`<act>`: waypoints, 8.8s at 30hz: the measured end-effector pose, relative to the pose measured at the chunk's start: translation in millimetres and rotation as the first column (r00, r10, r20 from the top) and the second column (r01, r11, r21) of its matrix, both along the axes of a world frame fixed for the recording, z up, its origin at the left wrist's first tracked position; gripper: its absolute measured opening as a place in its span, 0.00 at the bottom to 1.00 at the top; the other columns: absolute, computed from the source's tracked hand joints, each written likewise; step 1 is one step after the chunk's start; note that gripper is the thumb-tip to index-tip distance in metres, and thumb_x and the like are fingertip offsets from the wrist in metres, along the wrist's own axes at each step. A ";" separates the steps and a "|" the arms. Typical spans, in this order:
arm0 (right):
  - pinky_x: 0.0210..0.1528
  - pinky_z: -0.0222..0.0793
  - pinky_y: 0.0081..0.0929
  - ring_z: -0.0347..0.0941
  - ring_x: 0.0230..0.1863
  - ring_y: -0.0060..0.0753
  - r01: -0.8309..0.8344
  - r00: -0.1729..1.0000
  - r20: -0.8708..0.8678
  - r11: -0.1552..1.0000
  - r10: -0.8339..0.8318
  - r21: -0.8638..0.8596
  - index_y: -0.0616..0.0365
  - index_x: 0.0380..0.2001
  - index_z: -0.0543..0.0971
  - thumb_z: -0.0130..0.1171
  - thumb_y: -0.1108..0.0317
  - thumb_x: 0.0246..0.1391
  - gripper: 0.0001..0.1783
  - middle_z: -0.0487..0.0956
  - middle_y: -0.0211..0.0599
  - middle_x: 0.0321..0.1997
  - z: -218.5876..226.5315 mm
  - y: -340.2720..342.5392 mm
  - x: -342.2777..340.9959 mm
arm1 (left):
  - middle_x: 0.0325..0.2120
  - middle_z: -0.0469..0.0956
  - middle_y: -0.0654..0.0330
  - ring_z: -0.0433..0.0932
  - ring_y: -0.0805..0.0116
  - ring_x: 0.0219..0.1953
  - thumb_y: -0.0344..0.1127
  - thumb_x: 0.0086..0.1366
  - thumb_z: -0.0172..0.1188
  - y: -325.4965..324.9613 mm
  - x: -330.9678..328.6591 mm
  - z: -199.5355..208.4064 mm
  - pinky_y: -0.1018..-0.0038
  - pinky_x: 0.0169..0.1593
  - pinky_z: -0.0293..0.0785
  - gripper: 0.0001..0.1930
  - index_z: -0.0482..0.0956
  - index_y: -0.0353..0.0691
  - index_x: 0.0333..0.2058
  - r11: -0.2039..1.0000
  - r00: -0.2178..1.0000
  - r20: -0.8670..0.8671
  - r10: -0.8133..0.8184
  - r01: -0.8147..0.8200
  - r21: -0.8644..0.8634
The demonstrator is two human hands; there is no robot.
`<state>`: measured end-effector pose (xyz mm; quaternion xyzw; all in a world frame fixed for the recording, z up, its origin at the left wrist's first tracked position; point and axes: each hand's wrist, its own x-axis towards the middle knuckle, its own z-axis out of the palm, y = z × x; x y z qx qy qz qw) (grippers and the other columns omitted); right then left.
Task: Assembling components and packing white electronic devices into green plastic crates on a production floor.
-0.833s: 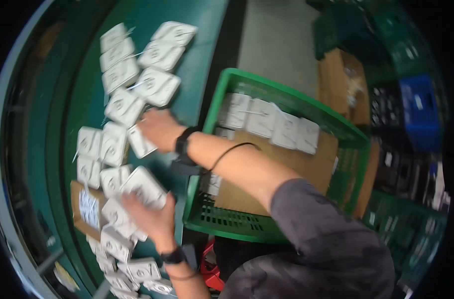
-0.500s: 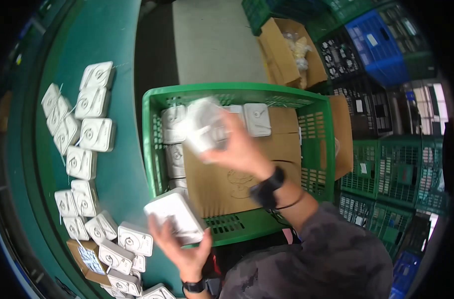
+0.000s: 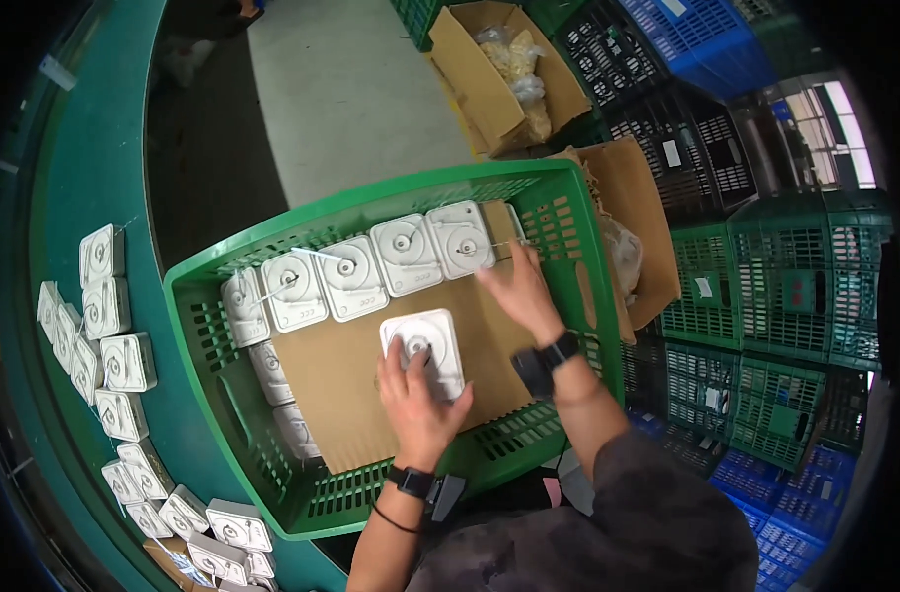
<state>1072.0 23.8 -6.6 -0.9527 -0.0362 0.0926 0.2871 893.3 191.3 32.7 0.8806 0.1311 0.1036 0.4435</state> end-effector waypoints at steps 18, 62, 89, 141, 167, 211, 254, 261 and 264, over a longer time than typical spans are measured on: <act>0.54 0.73 0.41 0.78 0.52 0.58 -0.080 0.949 -0.311 0.991 0.044 -0.103 0.67 0.56 0.74 0.58 0.62 0.57 0.26 0.78 0.63 0.54 -111.4 -174.4 220.6 | 0.41 0.81 0.54 0.80 0.54 0.45 0.29 0.55 0.71 86.9 -116.9 78.8 0.62 0.50 0.76 0.15 0.79 0.38 0.40 0.958 0.952 0.179 0.247 -0.268 0.100; 0.59 0.68 0.49 0.61 0.63 0.66 -0.514 0.843 -0.094 0.845 0.529 0.148 0.58 0.70 0.57 0.74 0.60 0.44 0.53 0.60 0.65 0.65 -37.5 246.6 -207.5 | 0.63 0.63 0.45 0.65 0.50 0.65 0.36 0.45 0.78 108.4 -209.3 74.9 0.57 0.68 0.58 0.54 0.56 0.32 0.68 0.777 0.777 -0.033 0.629 -0.627 0.047; 0.53 0.72 0.49 0.75 0.52 0.59 -0.326 0.801 -0.477 0.932 0.361 0.157 0.68 0.46 0.75 0.64 0.47 0.53 0.31 0.77 0.59 0.51 -33.0 179.7 -122.7 | 0.56 0.71 0.37 0.71 0.38 0.59 0.38 0.57 0.73 92.7 -98.2 -38.4 0.56 0.63 0.66 0.37 0.65 0.26 0.59 0.980 0.891 -0.419 0.174 -0.117 0.158; 0.50 0.71 0.52 0.71 0.51 0.68 -0.060 0.989 -0.143 0.995 0.048 -0.081 0.57 0.75 0.41 0.64 0.73 0.53 0.54 0.67 0.62 0.55 -42.5 14.6 -32.0 | 0.73 0.28 0.37 0.65 0.32 0.64 0.39 0.50 0.76 60.3 -107.3 -46.1 0.55 0.60 0.73 0.36 0.73 0.33 0.57 0.990 0.729 -0.681 -0.065 0.134 0.050; 0.62 0.65 0.50 0.64 0.61 0.69 -0.194 0.971 0.116 0.973 0.208 -0.122 0.54 0.70 0.59 0.77 0.61 0.43 0.53 0.60 0.60 0.67 -42.8 -17.7 -65.1 | 0.60 0.68 0.38 0.76 0.39 0.55 0.38 0.59 0.70 62.3 -112.3 10.8 0.57 0.57 0.73 0.29 0.71 0.32 0.56 0.995 0.840 -0.542 -0.011 0.065 0.080; 0.57 0.72 0.27 0.75 0.51 0.23 0.051 0.333 -0.278 0.277 0.901 0.959 0.64 0.54 0.75 0.58 0.78 0.58 0.20 0.79 0.33 0.50 246.5 185.3 -326.1 | 0.50 0.78 0.57 0.77 0.68 0.51 0.33 0.55 0.77 71.0 -334.1 222.8 0.71 0.56 0.73 0.33 0.70 0.34 0.57 0.449 0.760 0.015 0.649 -0.367 -0.815; 0.53 0.76 0.31 0.78 0.51 0.36 -0.329 -0.789 -0.298 0.039 0.538 0.943 0.60 0.72 0.55 0.56 0.61 0.67 0.37 0.71 0.46 0.63 255.9 281.6 -642.8 | 0.49 0.78 0.53 0.82 0.65 0.44 0.31 0.73 0.53 -40.0 -613.6 250.0 0.70 0.35 0.86 0.22 0.64 0.30 0.62 -0.225 -0.530 0.058 0.846 -0.453 -0.863; 0.47 0.77 0.27 0.81 0.46 0.32 -0.562 -0.666 -0.440 -0.016 0.603 0.827 0.70 0.59 0.72 0.60 0.69 0.63 0.24 0.81 0.44 0.50 195.3 280.4 -630.2 | 0.44 0.80 0.48 0.84 0.61 0.36 0.44 0.76 0.45 -33.9 -842.4 334.4 0.73 0.32 0.83 0.22 0.69 0.29 0.56 -0.079 -0.553 0.254 0.794 -0.508 -0.858; 0.45 0.77 0.24 0.82 0.44 0.31 -0.633 -0.563 -0.509 0.057 0.651 0.772 0.72 0.56 0.73 0.60 0.69 0.63 0.22 0.82 0.43 0.47 189.8 268.3 -613.1 | 0.42 0.81 0.46 0.83 0.61 0.33 0.43 0.76 0.45 -7.0 -938.5 358.2 0.73 0.31 0.82 0.23 0.68 0.28 0.57 -0.178 -0.527 0.231 0.818 -0.613 -0.769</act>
